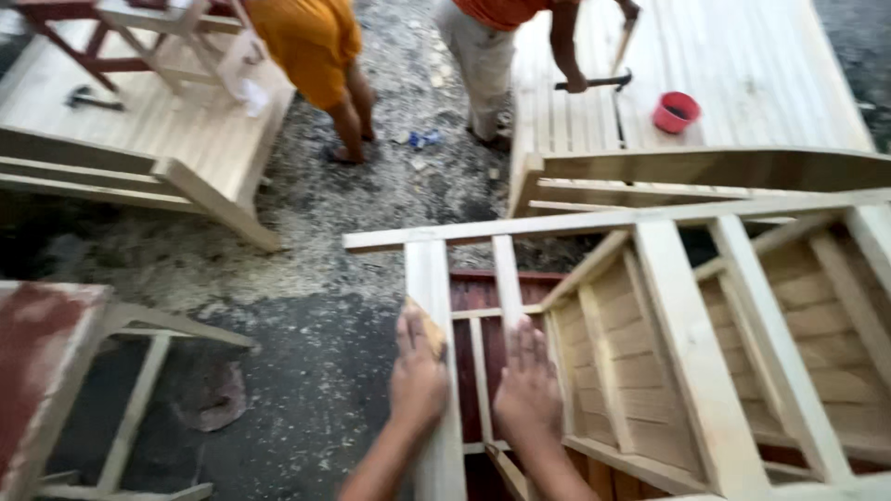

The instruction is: The person sands the wooden frame of a chair using a sheet of sandpaper, rubbing it along the rails and legs while steadying the frame with the other hand. They reposition the chair and continue sanding different surfaces, while another worker hammers on a nearby bench.

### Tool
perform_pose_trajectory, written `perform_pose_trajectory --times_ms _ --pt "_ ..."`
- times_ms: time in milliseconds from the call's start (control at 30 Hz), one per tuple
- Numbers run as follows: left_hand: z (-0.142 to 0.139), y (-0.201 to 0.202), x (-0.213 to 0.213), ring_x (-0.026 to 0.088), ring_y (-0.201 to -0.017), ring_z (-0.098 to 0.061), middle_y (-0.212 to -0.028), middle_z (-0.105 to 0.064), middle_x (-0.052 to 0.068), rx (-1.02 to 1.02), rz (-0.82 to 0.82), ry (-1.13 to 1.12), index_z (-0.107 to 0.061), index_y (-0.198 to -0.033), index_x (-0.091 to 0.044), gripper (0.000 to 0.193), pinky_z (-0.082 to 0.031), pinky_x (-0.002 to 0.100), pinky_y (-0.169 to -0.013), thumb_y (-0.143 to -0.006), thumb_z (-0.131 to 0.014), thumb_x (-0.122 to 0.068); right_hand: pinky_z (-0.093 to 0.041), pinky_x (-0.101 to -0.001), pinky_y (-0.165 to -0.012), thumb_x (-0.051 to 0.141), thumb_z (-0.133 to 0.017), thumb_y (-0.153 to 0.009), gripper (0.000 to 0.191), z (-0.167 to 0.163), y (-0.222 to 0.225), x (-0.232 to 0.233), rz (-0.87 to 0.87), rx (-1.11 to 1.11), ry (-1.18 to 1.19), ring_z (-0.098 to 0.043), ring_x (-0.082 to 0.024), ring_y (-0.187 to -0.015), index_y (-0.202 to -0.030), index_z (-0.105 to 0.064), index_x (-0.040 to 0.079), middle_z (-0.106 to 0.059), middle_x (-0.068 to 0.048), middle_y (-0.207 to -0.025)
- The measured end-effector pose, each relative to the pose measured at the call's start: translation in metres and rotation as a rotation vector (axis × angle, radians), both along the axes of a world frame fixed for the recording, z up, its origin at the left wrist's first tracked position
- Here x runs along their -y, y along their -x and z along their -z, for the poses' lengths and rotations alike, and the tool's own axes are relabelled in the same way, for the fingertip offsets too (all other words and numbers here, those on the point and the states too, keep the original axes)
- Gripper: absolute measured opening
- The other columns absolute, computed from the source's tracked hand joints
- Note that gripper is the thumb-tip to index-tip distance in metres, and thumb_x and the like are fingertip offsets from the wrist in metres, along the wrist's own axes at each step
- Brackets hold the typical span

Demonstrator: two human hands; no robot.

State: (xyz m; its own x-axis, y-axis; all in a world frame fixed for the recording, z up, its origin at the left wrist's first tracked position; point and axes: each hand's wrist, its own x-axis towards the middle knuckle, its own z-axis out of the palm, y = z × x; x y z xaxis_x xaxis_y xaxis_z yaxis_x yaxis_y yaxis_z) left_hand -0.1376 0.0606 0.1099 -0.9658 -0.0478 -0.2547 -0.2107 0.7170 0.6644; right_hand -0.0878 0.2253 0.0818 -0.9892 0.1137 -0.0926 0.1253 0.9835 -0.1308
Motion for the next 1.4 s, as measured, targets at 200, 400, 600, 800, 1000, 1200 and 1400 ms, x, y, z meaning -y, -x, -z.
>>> perform_pose_trajectory --times_ms 200,400,600,800,1000,1200,1400 --pt "0.012 0.091 0.0 0.045 -0.123 -0.06 -0.173 -0.004 0.009 0.023 0.007 0.075 -0.005 -0.163 -0.011 0.078 -0.055 0.05 -0.098 -0.099 -0.047 -0.026 -0.008 -0.0495 -0.124 0.023 -0.042 -0.095 0.075 0.003 0.004 0.002 -0.016 0.015 -0.012 -0.001 -0.022 -0.156 -0.161 -0.007 0.014 0.003 -0.005 -0.17" --pt "0.029 0.046 0.011 0.046 -0.139 -0.045 -0.172 -0.002 0.014 -0.262 0.108 0.06 -0.017 -0.161 -0.006 0.069 -0.05 0.048 -0.103 -0.104 -0.045 -0.033 -0.006 -0.0504 -0.124 0.022 -0.041 -0.096 0.078 -0.008 0.001 0.004 -0.088 0.126 -0.203 0.001 -0.026 -0.157 -0.164 -0.004 0.01 0.005 -0.008 -0.172" --pt "0.025 0.07 0.009 0.041 -0.143 -0.043 -0.171 -0.008 0.013 -0.286 0.072 0.101 -0.017 -0.162 -0.007 0.068 -0.051 0.047 -0.101 -0.103 -0.042 -0.032 -0.016 -0.0456 -0.122 0.026 -0.047 -0.098 0.063 -0.017 -0.01 0.003 -0.121 -0.235 0.167 -0.027 -0.035 -0.15 -0.157 -0.029 0.01 -0.029 -0.012 -0.165" --pt "0.001 0.087 -0.003 0.034 -0.149 -0.034 -0.174 -0.007 0.008 -0.195 0.053 0.155 -0.014 -0.164 -0.011 0.066 -0.039 0.045 -0.116 -0.106 -0.035 -0.035 -0.045 -0.0402 -0.104 0.016 -0.053 -0.102 0.037 -0.025 -0.004 -0.032 0.579 -0.129 1.566 -0.063 -0.033 -0.105 -0.137 -0.065 0.008 -0.071 -0.013 -0.125" --pt "-0.005 0.013 0.002 0.04 -0.153 -0.006 -0.17 0.002 0.013 -0.052 0.201 0.348 -0.008 -0.162 -0.006 0.071 -0.016 0.048 -0.122 -0.107 -0.033 -0.042 -0.049 -0.0383 -0.105 0.009 -0.056 -0.099 0.038 -0.004 0.018 -0.051 0.599 -0.234 2.448 -0.063 -0.021 -0.104 -0.137 -0.059 0.008 -0.065 -0.004 -0.096" --pt "0.004 0.051 0.003 0.035 -0.157 -0.002 -0.171 0.003 0.013 -0.162 0.155 0.263 -0.011 -0.163 -0.005 0.068 -0.012 0.044 -0.127 -0.108 -0.027 -0.042 -0.048 -0.0366 -0.106 0.006 -0.057 -0.1 0.039 0.01 0.018 -0.051 0.585 -0.267 2.457 -0.062 -0.021 -0.105 -0.139 -0.059 0.006 -0.065 -0.005 -0.099" --pt "-0.02 0.035 -0.005 0.031 -0.159 -0.001 -0.171 0.008 0.012 -0.311 0.146 0.215 -0.006 -0.163 -0.002 0.068 -0.013 0.045 -0.13 -0.109 -0.031 -0.036 -0.05 -0.0374 -0.103 0.007 -0.06 -0.097 0.041 0.006 0.024 -0.056 0.62 -0.277 2.489 -0.062 -0.02 -0.102 -0.138 -0.059 0.007 -0.065 -0.003 -0.097"
